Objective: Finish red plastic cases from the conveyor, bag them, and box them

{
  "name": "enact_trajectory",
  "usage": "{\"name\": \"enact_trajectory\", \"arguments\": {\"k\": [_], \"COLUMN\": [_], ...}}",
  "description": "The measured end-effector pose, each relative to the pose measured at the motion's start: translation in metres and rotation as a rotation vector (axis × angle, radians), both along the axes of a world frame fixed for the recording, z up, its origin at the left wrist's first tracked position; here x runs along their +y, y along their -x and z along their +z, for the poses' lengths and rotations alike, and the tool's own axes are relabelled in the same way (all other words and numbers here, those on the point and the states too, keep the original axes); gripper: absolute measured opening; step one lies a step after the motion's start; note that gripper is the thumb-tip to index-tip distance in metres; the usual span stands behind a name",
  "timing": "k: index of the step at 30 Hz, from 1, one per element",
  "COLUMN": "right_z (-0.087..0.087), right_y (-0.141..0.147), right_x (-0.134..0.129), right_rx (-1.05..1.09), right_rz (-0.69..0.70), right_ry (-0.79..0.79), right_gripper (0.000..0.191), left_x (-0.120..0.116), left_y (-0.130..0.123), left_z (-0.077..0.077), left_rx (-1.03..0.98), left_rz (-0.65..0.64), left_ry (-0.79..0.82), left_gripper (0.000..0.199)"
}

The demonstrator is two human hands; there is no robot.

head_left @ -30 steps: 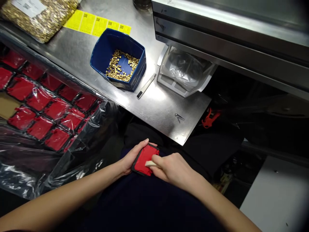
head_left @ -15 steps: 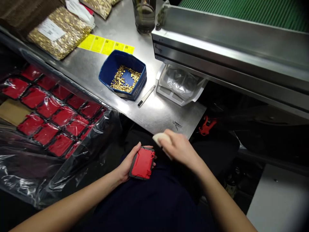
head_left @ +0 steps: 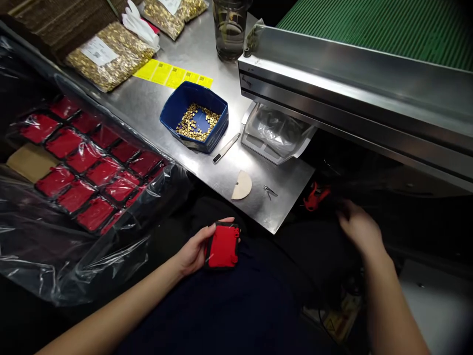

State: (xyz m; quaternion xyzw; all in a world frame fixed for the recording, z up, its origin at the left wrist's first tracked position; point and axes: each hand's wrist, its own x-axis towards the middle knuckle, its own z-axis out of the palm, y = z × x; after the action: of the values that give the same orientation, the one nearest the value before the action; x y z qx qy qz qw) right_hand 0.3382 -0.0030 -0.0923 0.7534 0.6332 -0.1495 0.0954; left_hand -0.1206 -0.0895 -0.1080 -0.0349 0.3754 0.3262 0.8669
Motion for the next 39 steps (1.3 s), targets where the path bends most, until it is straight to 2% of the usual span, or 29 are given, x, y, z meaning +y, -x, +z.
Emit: {"name": "enact_trajectory", "arguments": {"k": [3, 5, 8, 11, 14, 17, 19, 21, 24, 27, 30, 33, 39], "right_z": [-0.026, -0.048, -0.071, -0.073, -0.056, -0.021, 0.008, 0.033, 0.058, 0.065, 0.065, 0.064, 0.065], "right_y": [-0.010, -0.005, 0.003, 0.000, -0.008, -0.003, 0.017, 0.049, 0.104, 0.149, 0.176, 0.188, 0.188], "right_x": [0.022, 0.039, 0.055, 0.054, 0.047, 0.037, 0.029, 0.018, 0.002, -0.012, -0.020, -0.019, -0.014], "right_rx": [-0.137, -0.195, -0.193, -0.191, -0.152, 0.007, 0.129, 0.186, 0.182, 0.065, 0.018, -0.003, -0.050], "right_rz": [0.332, 0.490, 0.550, 0.619, 0.724, 0.879, 0.961, 1.019, 1.017, 0.884, 0.801, 0.752, 0.685], "right_ry": [0.112, 0.152, 0.147, 0.129, 0.141, 0.231, 0.336, 0.453, 0.544, 0.574, 0.584, 0.575, 0.548], "right_gripper": [0.059, 0.059, 0.053, 0.051, 0.051, 0.053, 0.046, 0.030, 0.015, 0.007, 0.008, 0.009, 0.012], "left_x": [0.002, 0.002, -0.003, -0.010, -0.014, -0.012, -0.009, -0.006, -0.002, 0.000, 0.001, 0.003, 0.006], "left_y": [-0.004, -0.005, -0.004, -0.003, -0.006, -0.011, -0.013, -0.015, -0.014, -0.012, -0.010, -0.008, -0.008], "left_z": [-0.003, -0.005, -0.004, 0.000, 0.003, 0.003, 0.003, 0.002, -0.003, -0.008, -0.012, -0.014, -0.014], "left_rx": [-0.045, -0.080, -0.096, -0.058, 0.015, 0.114, 0.185, 0.239, 0.275, 0.285, 0.275, 0.266, 0.280], "left_rz": [-0.010, 0.001, 0.030, 0.066, 0.101, 0.113, 0.103, 0.074, -0.008, -0.119, -0.177, -0.203, -0.218], "left_ry": [0.001, -0.013, -0.038, -0.062, -0.072, -0.088, -0.129, -0.185, -0.261, -0.337, -0.364, -0.356, -0.367], "left_gripper": [0.063, 0.062, 0.061, 0.062, 0.065, 0.067, 0.068, 0.069, 0.072, 0.073, 0.074, 0.073, 0.071]}}
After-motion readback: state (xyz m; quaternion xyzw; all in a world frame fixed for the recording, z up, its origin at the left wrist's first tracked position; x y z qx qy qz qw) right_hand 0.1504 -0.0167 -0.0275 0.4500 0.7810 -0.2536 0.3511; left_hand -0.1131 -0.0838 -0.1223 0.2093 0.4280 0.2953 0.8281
